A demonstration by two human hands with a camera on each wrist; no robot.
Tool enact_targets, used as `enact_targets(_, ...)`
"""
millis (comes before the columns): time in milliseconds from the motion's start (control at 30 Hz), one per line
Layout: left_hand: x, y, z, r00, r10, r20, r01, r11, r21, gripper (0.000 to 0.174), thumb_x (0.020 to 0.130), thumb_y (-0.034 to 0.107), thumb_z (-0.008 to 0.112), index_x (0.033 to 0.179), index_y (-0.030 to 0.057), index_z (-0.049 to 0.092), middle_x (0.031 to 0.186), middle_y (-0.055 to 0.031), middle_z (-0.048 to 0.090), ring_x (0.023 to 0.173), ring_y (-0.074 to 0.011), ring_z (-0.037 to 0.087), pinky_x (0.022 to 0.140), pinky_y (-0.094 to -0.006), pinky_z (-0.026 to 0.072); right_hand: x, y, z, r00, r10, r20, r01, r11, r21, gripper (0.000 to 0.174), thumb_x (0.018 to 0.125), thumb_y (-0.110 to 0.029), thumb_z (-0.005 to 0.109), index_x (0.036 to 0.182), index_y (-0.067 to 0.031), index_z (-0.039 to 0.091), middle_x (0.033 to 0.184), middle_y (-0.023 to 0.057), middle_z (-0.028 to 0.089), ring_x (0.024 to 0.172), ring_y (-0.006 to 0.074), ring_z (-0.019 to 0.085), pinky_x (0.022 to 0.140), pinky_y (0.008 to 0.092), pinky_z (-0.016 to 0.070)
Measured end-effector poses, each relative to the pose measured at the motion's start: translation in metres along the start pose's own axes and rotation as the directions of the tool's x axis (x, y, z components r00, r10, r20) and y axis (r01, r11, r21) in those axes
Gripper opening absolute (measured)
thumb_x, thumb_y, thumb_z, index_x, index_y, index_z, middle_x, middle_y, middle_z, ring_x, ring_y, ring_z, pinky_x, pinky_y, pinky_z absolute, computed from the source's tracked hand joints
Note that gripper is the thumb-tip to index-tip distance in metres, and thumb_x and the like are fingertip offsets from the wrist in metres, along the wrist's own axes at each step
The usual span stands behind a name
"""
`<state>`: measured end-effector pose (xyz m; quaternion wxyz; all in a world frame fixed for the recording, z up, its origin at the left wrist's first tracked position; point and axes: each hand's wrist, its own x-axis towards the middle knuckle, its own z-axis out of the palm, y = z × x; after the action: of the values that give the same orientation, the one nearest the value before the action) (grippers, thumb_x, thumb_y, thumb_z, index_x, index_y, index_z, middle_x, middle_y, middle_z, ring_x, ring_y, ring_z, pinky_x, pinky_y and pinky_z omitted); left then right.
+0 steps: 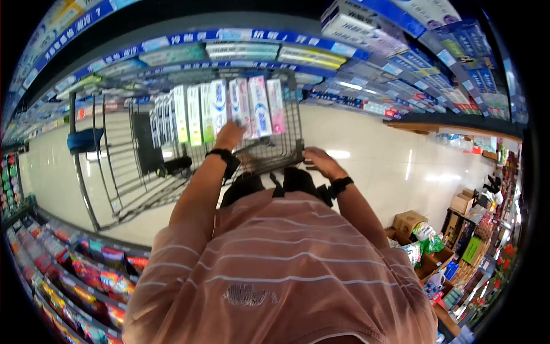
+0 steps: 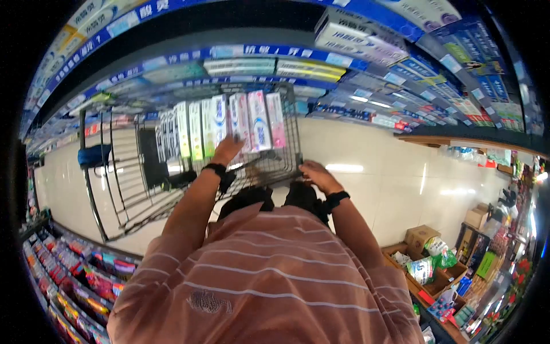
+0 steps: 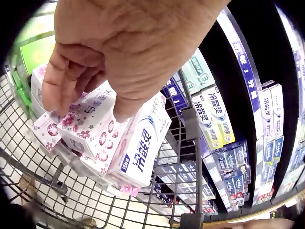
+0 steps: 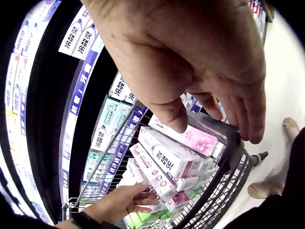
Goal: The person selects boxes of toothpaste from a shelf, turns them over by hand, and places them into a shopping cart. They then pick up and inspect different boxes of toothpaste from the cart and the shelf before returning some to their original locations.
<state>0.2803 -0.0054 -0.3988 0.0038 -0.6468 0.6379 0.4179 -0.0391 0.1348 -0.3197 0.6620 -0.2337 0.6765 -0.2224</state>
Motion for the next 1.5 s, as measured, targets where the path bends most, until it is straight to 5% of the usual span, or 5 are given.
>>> enact_targets(400, 0.007, 0.007, -0.007, 0.971, 0.097, 0.217, -0.136, 0.975, 0.173, 0.055, 0.093, 0.043, 0.06, 0.11, -0.0083, 0.067, 0.112, -0.0282, 0.068, 0.103, -0.0418, 0.066, 0.089, -0.0503, 0.0527, -0.015, -0.03, 0.006, 0.994, -0.101, 0.045, 0.099, 0.994, 0.043, 0.049, 0.096, -0.026, 0.064, 0.139, -0.005, 0.051, 0.114, 0.0055, 0.063, 0.102, 0.016, 0.062, 0.087, 0.0297, 0.0527)
enact_targets(467, 0.007, 0.022, -0.013, 0.955, -0.123, 0.271, 0.122, 0.992, 0.019, 0.053, 0.092, 0.041, 0.062, 0.109, -0.0082, 0.068, 0.109, -0.028, 0.069, 0.101, -0.0415, 0.067, 0.088, -0.0499, 0.053, -0.023, -0.054, 0.018, 0.998, -0.062, 0.024, 0.061, 0.998, 0.034, 0.057, 0.098, -0.025, 0.062, 0.147, -0.0047, 0.043, 0.12, 0.0092, 0.064, 0.104, 0.0184, 0.064, 0.089, 0.031, 0.0533)
enact_targets(1200, 0.035, -0.028, 0.045, 0.998, -0.033, -0.05, 0.022, 0.979, -0.201, 0.053, 0.075, 0.039, 0.076, 0.089, -0.0119, 0.069, 0.081, -0.0261, 0.071, 0.082, -0.0378, 0.071, 0.074, -0.0464, 0.0534, -0.004, -0.246, 0.083, 0.885, -0.415, 0.21, 0.458, 0.858, -0.234, 0.079, 0.096, -0.03, 0.064, 0.16, -0.0103, 0.022, 0.118, 0.0139, 0.063, 0.112, 0.0217, 0.065, 0.091, 0.0345, 0.0547)
enact_targets(1233, 0.038, -0.028, 0.039, 0.986, -0.081, 0.145, 0.112, 0.97, -0.215, 0.077, 0.075, 0.041, 0.076, 0.121, -0.0162, 0.051, 0.11, -0.0308, 0.068, 0.106, -0.0431, 0.067, 0.089, -0.0471, 0.053, -0.001, -0.247, 0.086, 0.878, -0.424, 0.224, 0.47, 0.854, -0.224, 0.078, 0.097, -0.03, 0.064, 0.16, -0.0103, 0.022, 0.119, 0.0146, 0.063, 0.111, 0.022, 0.066, 0.091, 0.0341, 0.0543)
enact_targets(1500, 0.013, -0.008, 0.009, 0.989, -0.049, 0.138, 0.085, 0.96, -0.266, 0.078, 0.074, 0.042, 0.077, 0.122, -0.0145, 0.051, 0.107, -0.027, 0.068, 0.093, -0.04, 0.07, 0.083, -0.0448, 0.0547, 0.003, -0.266, 0.105, 0.87, -0.443, 0.218, 0.491, 0.826, -0.277, 0.078, 0.098, -0.03, 0.063, 0.16, -0.0091, 0.021, 0.118, 0.0158, 0.064, 0.109, 0.0218, 0.066, 0.089, 0.0325, 0.0549)
